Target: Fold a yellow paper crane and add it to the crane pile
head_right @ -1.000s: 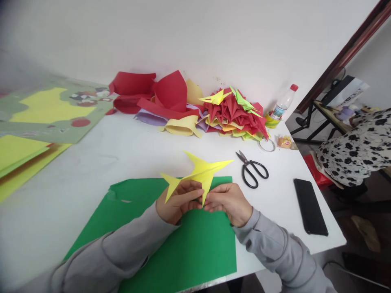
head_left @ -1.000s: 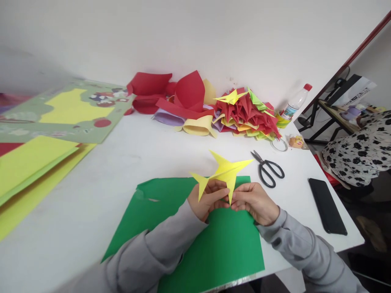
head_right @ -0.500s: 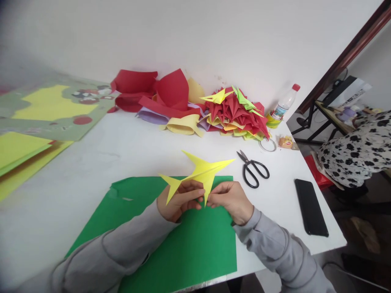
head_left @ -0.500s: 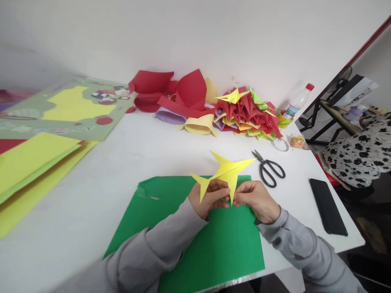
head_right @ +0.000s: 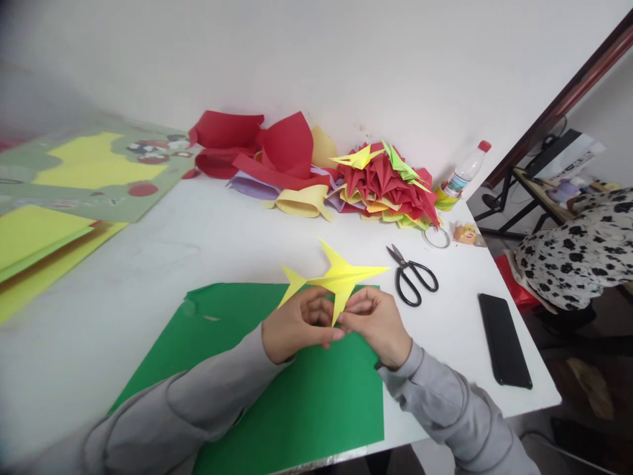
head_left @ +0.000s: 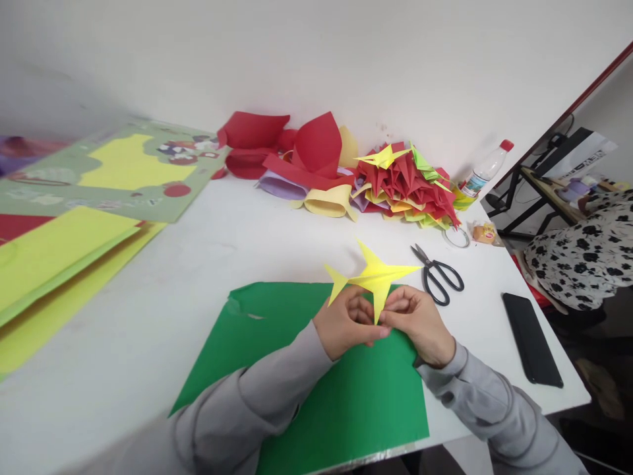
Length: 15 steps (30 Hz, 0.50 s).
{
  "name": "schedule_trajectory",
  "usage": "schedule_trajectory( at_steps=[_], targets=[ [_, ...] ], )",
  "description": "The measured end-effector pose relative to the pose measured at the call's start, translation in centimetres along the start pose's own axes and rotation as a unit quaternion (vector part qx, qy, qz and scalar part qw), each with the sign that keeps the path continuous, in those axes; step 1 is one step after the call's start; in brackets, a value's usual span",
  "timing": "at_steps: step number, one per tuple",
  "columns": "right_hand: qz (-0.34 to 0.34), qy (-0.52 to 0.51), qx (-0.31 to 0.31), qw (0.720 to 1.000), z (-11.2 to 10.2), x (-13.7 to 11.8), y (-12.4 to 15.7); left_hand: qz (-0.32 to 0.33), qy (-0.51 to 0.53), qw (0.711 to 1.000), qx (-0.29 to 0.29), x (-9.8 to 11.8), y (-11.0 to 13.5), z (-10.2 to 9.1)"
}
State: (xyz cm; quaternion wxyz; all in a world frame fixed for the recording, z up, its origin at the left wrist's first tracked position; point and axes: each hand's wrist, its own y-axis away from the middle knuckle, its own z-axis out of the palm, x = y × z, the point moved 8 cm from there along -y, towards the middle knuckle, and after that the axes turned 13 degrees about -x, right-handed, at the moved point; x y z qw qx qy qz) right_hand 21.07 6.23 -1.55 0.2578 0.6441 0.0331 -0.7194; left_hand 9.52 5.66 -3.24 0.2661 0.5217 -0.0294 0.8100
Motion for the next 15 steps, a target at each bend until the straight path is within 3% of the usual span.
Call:
schedule_trajectory(
  at_steps=[10, 15],
  targets=[
    [-0.023, 0.027, -0.003, 0.999, -0.21, -0.41, -0.01, -0.049, 0.042, 0.998, 0.0, -0.17, 0.01, -0.72],
    [-0.021, 0.029, 0.003, 0.999, -0.3, -0.4, -0.03, -0.01, 0.018, 1.0, -0.005, 0.26, -0.16, -0.3]
  ],
)
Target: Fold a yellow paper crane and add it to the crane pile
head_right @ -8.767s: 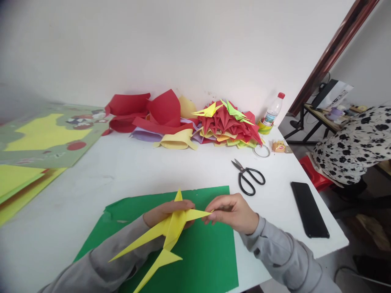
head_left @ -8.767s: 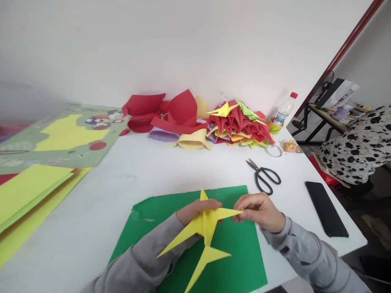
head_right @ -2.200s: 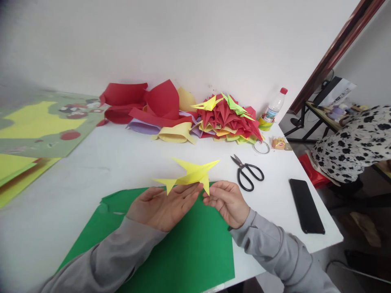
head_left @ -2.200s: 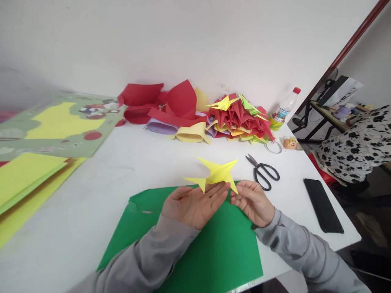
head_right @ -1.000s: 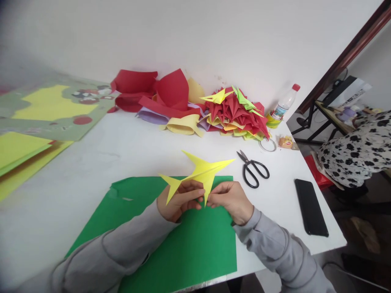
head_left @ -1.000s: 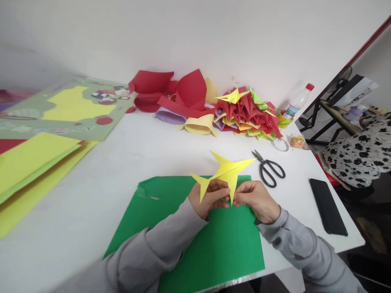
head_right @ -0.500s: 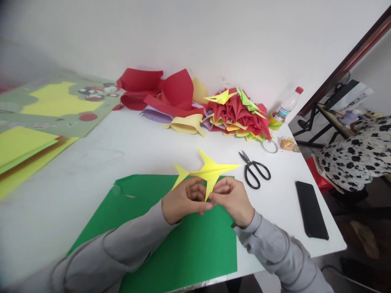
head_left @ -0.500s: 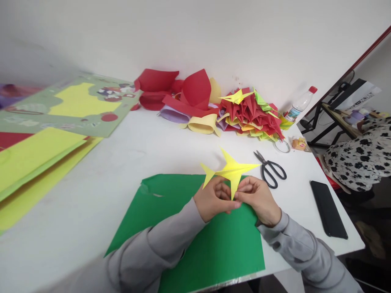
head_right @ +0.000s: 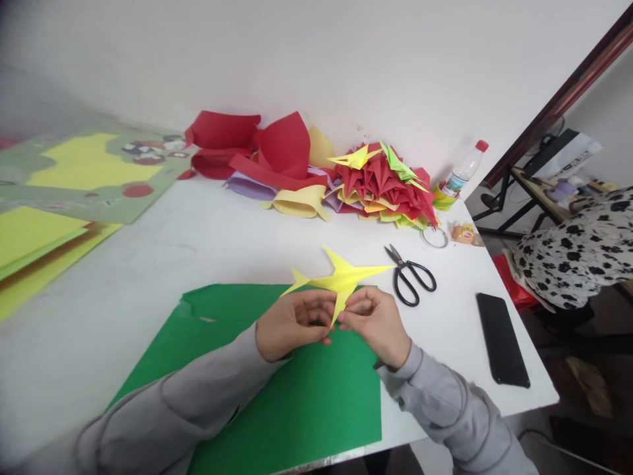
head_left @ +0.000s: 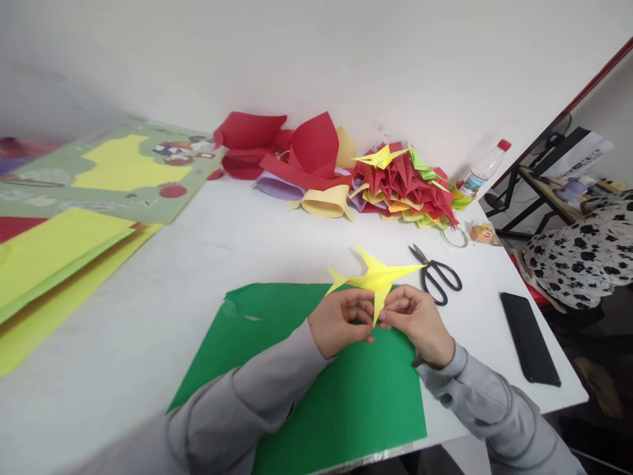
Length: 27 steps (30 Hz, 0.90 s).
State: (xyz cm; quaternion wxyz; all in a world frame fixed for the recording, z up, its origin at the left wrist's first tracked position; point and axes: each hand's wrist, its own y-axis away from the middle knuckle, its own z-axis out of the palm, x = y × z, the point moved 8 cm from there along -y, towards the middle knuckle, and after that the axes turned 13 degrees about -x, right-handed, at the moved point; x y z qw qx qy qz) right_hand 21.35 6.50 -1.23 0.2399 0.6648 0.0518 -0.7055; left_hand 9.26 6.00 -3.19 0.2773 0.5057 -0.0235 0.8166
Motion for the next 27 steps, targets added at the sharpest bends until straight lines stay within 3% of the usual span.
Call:
schedule_trajectory(
  at_steps=[4, 7, 10, 27],
  targets=[
    [-0.012, -0.01, -0.009, 1.0, 0.0, 0.0, -0.1, 0.048, -0.029, 0.998, 0.015, 0.9, 0.3, 0.0],
    [-0.028, -0.013, -0.013, 0.999, -0.1, -0.3, 0.0, 0.069, -0.043, 0.997, -0.006, 1.3, 0.4, 0.2],
    [-0.032, -0.012, -0.022, 0.999, 0.0, -0.5, 0.0, 0.058, -0.051, 0.997, -0.024, 1.0, 0.3, 0.4],
    [-0.004, -0.024, -0.014, 1.0, -0.3, -0.1, -0.1, 0.028, -0.042, 0.999, 0.007, 0.8, 0.3, -0.2]
  ],
)
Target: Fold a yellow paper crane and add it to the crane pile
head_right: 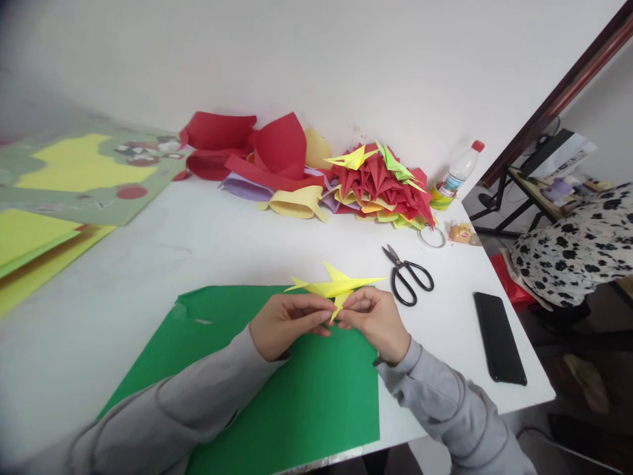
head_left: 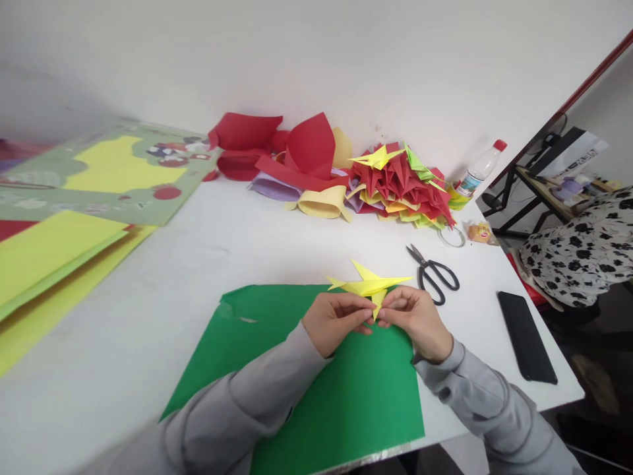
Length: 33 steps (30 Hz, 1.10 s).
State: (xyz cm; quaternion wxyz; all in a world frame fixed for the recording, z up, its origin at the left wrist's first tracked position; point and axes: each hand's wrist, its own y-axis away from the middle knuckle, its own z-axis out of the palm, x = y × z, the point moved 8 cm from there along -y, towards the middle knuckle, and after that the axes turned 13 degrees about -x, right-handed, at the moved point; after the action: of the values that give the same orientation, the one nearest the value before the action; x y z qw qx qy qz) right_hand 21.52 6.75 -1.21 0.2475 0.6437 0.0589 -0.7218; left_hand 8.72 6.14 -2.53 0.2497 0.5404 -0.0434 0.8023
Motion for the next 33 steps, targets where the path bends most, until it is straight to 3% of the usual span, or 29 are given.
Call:
schedule_trajectory(
  at_steps=[15, 22, 27, 33],
  targets=[
    [0.08, -0.023, 0.006, 0.996, -0.4, 1.3, -0.1, -0.021, 0.017, 1.0, -0.01, -0.7, -0.2, 0.2],
    [0.094, 0.018, 0.003, 0.995, -0.4, 1.1, -0.2, -0.042, 0.016, 0.999, -0.011, -1.3, -0.2, 0.3],
    [0.099, 0.001, -0.017, 0.995, -0.4, 1.0, -0.1, -0.028, 0.021, 0.999, -0.007, -1.1, -0.3, 0.3],
    [0.111, -0.027, -0.018, 0.993, -0.7, 1.3, 0.0, -0.057, 0.065, 0.996, -0.015, -2.4, -0.4, -0.4]
  ],
)
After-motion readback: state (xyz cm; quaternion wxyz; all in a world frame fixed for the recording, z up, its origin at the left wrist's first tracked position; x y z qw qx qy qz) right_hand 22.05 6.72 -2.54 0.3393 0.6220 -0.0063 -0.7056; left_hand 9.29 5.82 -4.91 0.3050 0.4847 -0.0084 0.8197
